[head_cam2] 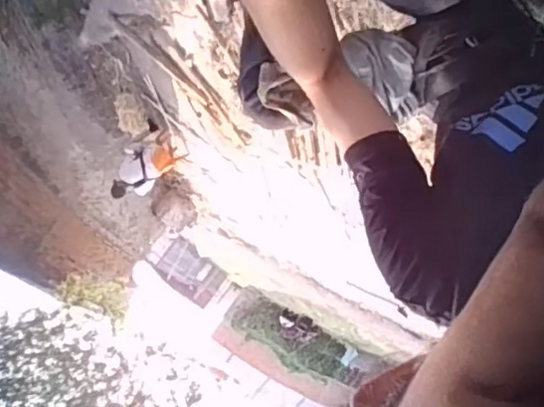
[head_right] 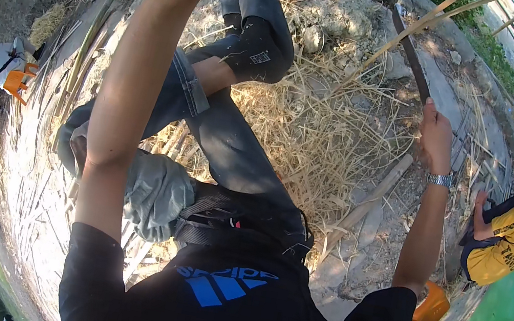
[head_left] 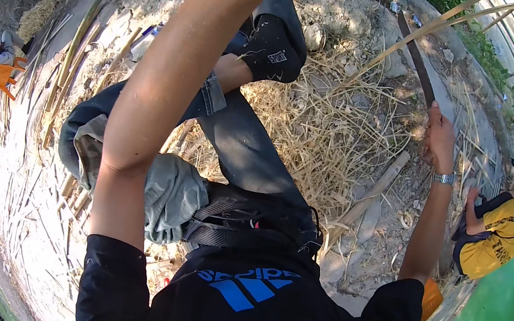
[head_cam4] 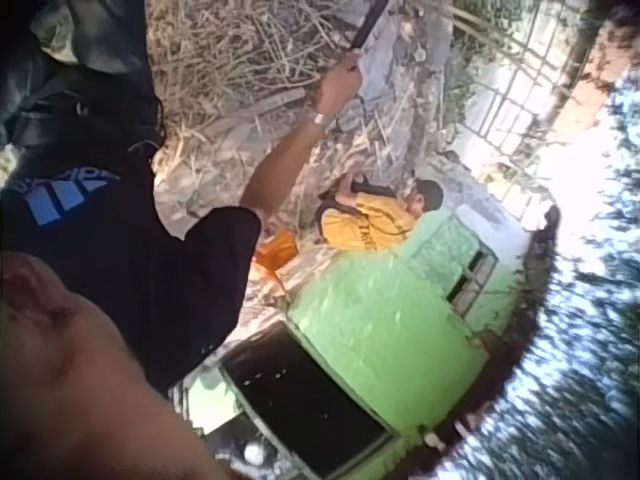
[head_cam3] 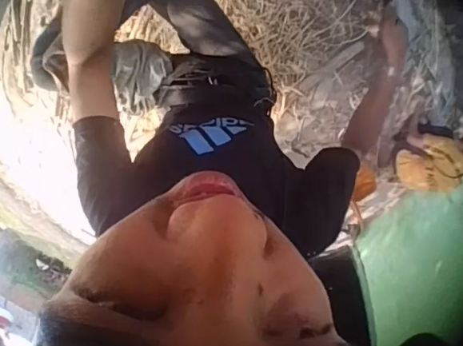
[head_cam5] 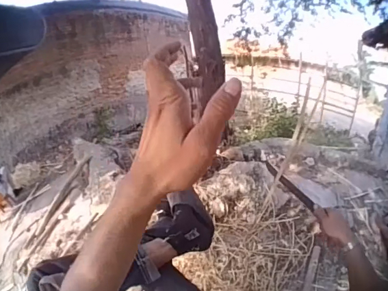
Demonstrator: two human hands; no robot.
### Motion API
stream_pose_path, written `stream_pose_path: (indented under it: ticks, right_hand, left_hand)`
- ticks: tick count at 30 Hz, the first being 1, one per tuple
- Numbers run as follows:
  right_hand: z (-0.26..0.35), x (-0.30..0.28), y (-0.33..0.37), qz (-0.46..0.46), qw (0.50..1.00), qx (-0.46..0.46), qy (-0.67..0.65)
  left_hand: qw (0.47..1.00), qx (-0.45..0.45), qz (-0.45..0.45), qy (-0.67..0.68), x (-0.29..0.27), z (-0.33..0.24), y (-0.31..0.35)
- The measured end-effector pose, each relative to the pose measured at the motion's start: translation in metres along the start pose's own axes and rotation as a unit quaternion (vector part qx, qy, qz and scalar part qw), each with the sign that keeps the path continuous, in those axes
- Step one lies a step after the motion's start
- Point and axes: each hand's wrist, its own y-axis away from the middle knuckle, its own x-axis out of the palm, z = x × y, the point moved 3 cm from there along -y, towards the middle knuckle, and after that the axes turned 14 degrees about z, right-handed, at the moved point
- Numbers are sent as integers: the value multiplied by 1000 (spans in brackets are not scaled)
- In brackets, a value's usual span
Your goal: The person picks up a long strip of bamboo and uses a large knife to shave the outer surface of the material while resting it on their knee.
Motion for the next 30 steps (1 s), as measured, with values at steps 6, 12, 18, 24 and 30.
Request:
stream_pose_path:
  ticks: [6, 12, 18, 24, 30]
  right_hand:
    - [41, -65, 44, 3, 998, 63, -14]
    - [52, -72, 71, -37, 993, 37, 108]
    - [45, 34, 4, -36, 996, -39, 67]
    - [65, 36, 14, 4, 993, -27, 116]
    - [79, 25, 98, -29, 992, -86, 83]
  left_hand:
    - [993, 108, -16, 51, 39, -5, -11]
    - [999, 35, 15, 4, 62, 1, -15]
    - [995, -45, 54, 65, 95, 8, -16]
    - [963, -235, -69, 115, 125, 60, 1]
    - [987, -97, -111, 66, 162, 55, -36]
